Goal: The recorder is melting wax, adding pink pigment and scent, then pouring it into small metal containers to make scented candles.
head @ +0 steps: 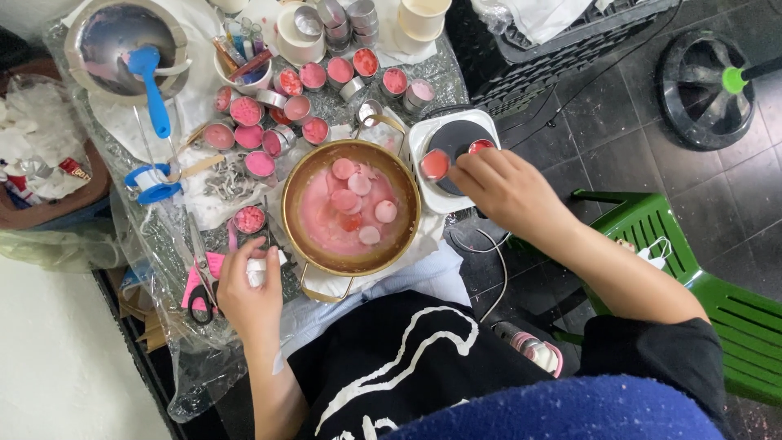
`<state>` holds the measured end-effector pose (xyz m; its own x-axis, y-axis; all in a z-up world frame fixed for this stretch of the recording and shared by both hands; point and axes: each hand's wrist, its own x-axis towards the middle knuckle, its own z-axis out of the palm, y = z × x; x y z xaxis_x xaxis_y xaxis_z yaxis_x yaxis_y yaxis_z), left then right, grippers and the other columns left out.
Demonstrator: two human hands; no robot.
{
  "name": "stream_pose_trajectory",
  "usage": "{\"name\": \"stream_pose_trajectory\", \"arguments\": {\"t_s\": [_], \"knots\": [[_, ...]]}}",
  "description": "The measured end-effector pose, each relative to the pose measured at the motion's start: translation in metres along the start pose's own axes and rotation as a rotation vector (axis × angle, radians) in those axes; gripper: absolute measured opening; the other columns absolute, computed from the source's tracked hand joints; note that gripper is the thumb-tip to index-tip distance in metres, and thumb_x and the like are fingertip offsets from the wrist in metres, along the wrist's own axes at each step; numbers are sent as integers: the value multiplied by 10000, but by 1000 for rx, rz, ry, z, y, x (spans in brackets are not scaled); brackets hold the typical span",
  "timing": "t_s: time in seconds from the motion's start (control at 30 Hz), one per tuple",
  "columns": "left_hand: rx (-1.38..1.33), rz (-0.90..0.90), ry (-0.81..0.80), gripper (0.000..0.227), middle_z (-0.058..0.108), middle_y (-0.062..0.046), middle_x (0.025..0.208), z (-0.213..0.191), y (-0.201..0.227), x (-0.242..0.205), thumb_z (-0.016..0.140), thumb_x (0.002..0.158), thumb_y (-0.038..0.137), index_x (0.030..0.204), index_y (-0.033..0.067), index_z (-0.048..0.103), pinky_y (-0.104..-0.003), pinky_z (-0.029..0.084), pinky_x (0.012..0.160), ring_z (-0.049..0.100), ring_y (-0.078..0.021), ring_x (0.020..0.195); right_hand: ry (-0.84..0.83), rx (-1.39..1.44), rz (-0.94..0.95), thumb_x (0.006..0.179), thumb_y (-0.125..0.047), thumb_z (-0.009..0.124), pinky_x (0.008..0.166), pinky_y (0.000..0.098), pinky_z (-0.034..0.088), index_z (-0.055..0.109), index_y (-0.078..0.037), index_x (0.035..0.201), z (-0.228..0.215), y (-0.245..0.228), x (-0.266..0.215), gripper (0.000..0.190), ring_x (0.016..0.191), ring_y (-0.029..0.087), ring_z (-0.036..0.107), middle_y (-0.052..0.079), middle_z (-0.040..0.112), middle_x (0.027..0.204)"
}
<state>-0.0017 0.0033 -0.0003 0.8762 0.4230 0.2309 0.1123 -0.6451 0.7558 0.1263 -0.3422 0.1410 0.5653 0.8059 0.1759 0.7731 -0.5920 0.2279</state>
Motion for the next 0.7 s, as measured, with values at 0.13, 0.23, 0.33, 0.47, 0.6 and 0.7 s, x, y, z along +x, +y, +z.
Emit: {"name": "stream_pose_trajectory", "arguments": {"t_s": [0.13, 0.23, 0.33, 0.47, 0.6, 0.7], "knots": [[6, -12, 1, 183, 692, -65, 918, 2, 4, -3, 787, 947, 161, 1103, 86, 727, -375, 521, 736, 684, -251, 840, 86, 110, -26, 815, -99, 651, 870, 334, 507, 705, -59, 1124, 21, -26, 8, 316, 1022, 210, 608, 49, 615, 1130], [-63, -15, -47, 183, 684, -62, 948, 2, 6, -5, 760, 960, 173, 1119, 92, 718, -375, 519, 747, 684, -247, 849, 86, 310, 33, 780, -80, 677, 823, 343, 515, 745, -120, 1080, 37, -53, 20, 310, 965, 205, 610, 29, 636, 1055], [-31, -25, -81, 184, 693, -47, 930, 0, 14, -5, 760, 944, 193, 1107, 112, 731, -367, 517, 702, 690, -239, 837, 95, 596, 194, 858, -139, 756, 731, 348, 522, 713, -119, 971, 48, -76, 26, 123, 875, 239, 627, 32, 677, 1001], [-58, -13, -80, 184, 686, -43, 927, 1, 18, -7, 759, 946, 206, 1105, 119, 730, -362, 520, 721, 687, -243, 845, -82, 977, 433, 883, -71, 715, 704, 340, 537, 683, -61, 1005, 60, -90, 29, 127, 802, 242, 685, 78, 683, 975], [-80, -33, -103, 192, 676, -43, 904, 3, 20, -9, 769, 944, 233, 1086, 113, 720, -359, 517, 701, 687, -240, 818, -194, 1314, 582, 948, -85, 659, 706, 298, 543, 649, -22, 1041, 94, -98, 20, 113, 778, 150, 676, 30, 698, 899], [-75, -33, -114, 196, 670, -52, 884, 1, 23, -9, 771, 936, 236, 1061, 98, 710, -367, 511, 688, 684, -248, 801, -197, 1573, 601, 1047, -139, 629, 681, 246, 493, 649, -13, 1067, 115, -102, 13, 129, 786, 61, 571, -2, 637, 880]]}}
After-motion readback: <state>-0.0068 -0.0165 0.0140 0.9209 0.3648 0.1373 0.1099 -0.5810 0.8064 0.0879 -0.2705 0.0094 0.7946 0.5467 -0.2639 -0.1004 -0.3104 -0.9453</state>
